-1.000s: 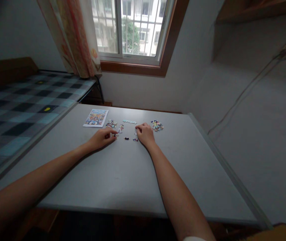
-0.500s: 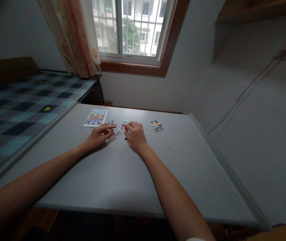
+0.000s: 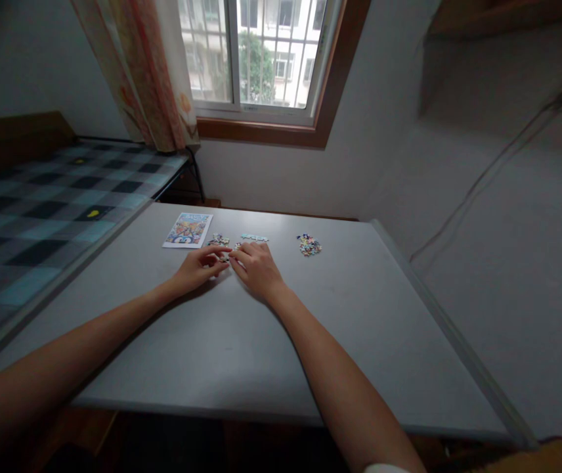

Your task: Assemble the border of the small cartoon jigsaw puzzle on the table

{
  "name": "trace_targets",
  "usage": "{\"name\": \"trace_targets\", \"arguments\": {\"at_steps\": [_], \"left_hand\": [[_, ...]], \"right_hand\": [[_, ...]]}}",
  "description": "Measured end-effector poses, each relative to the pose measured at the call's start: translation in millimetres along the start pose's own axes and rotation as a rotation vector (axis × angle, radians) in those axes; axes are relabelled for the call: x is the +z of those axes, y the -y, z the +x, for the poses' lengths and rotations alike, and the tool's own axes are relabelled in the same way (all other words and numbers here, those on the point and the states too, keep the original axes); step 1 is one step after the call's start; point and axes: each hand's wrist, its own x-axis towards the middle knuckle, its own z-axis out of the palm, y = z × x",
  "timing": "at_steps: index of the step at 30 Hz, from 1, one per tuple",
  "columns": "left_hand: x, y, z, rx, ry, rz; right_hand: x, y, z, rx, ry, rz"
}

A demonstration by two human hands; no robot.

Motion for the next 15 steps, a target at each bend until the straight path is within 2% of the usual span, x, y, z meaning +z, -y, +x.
{"name": "trace_targets", "arguments": {"at_steps": [8,15], "left_hand": [[1.6,1.1,0.4,-0.016,0.028,0.009],[0.3,3.4,1.8,-0.022,-0.033,-0.041]], "right_hand": [[0.7,-0.6,0.0,0.016,0.019,0.063],[4.2,-7.9,-1.1,0.125,0.002,0.169]]}}
